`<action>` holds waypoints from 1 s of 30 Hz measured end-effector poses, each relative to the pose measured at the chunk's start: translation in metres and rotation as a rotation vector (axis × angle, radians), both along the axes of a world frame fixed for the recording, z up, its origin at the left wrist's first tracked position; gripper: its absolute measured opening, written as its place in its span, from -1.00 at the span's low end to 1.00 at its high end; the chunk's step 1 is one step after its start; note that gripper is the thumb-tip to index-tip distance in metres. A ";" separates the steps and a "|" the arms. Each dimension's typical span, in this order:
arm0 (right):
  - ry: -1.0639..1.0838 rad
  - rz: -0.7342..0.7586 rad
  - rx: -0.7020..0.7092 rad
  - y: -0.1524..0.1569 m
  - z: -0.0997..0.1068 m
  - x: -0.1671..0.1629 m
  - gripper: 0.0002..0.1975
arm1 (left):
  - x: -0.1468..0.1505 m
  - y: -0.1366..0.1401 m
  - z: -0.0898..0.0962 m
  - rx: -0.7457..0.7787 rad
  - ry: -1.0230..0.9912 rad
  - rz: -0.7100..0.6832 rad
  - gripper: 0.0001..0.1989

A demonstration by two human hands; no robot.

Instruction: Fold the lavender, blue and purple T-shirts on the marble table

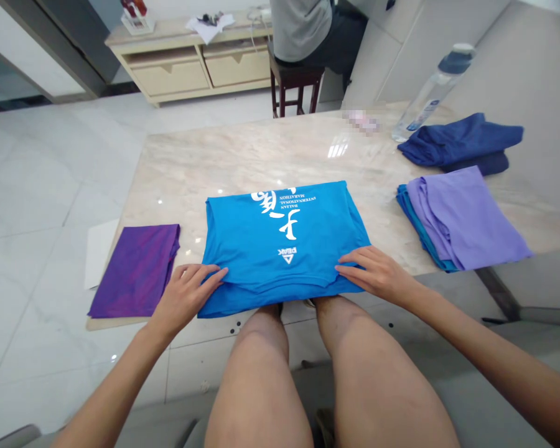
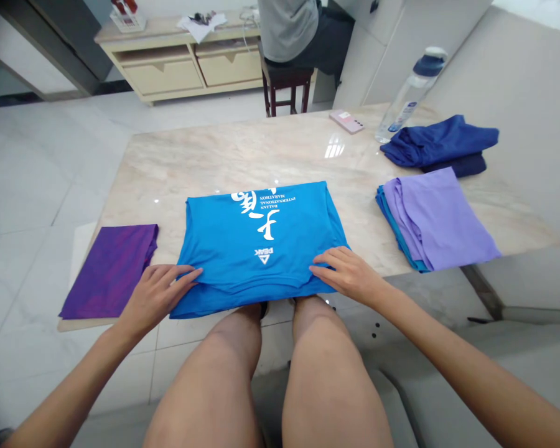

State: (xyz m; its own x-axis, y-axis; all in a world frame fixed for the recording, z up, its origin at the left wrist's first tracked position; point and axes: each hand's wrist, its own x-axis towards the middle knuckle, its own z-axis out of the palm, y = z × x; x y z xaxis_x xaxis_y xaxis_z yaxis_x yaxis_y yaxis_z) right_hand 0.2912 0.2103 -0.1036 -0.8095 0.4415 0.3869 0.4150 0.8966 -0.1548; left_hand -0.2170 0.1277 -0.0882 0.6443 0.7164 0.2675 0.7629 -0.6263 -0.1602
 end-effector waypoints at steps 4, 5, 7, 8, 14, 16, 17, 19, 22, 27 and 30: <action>0.035 0.024 -0.028 -0.005 -0.002 -0.002 -0.74 | 0.005 0.000 0.004 -0.010 -0.019 -0.063 -0.73; 0.053 0.018 -0.033 -0.007 0.000 -0.002 -0.73 | 0.006 -0.001 0.007 0.003 -0.035 -0.059 -0.74; 0.094 -0.010 -0.020 -0.010 0.007 0.000 -0.72 | 0.008 -0.003 0.016 0.041 -0.069 -0.035 -0.76; 0.112 -0.021 -0.004 -0.013 0.012 0.000 -0.73 | 0.009 -0.005 0.022 0.060 -0.083 -0.025 -0.77; 0.113 -0.036 0.029 -0.032 0.032 0.010 -0.76 | 0.016 -0.024 0.045 0.089 -0.106 -0.028 -0.68; 0.110 -0.039 0.006 -0.042 0.027 0.015 -0.75 | 0.017 -0.034 0.042 0.067 -0.093 -0.043 -0.63; 0.107 -0.039 -0.011 -0.047 0.022 0.018 -0.74 | 0.017 -0.040 0.039 0.053 -0.084 -0.053 -0.61; 0.097 -0.047 -0.052 -0.056 0.012 0.023 -0.73 | 0.018 -0.051 0.030 0.021 -0.085 -0.057 -0.59; 0.100 -0.142 -0.092 -0.065 0.001 0.030 -0.75 | 0.019 -0.063 0.021 -0.017 -0.156 -0.010 -0.61; 0.201 -0.369 -0.073 -0.053 0.010 0.033 -0.83 | 0.039 -0.039 0.036 -0.020 -0.326 0.009 -0.74; 0.303 -0.437 -0.022 -0.035 0.032 0.026 -0.87 | 0.074 -0.004 0.061 -0.011 -0.419 -0.082 -0.83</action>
State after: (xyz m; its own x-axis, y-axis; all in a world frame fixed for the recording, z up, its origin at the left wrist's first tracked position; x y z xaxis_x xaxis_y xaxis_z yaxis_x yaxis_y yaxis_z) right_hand 0.3172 0.1748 -0.0712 -0.4012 0.7233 0.5620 0.6832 0.6450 -0.3423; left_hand -0.1429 0.1233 -0.0272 0.5367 0.6714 0.5111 0.7078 -0.6879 0.1605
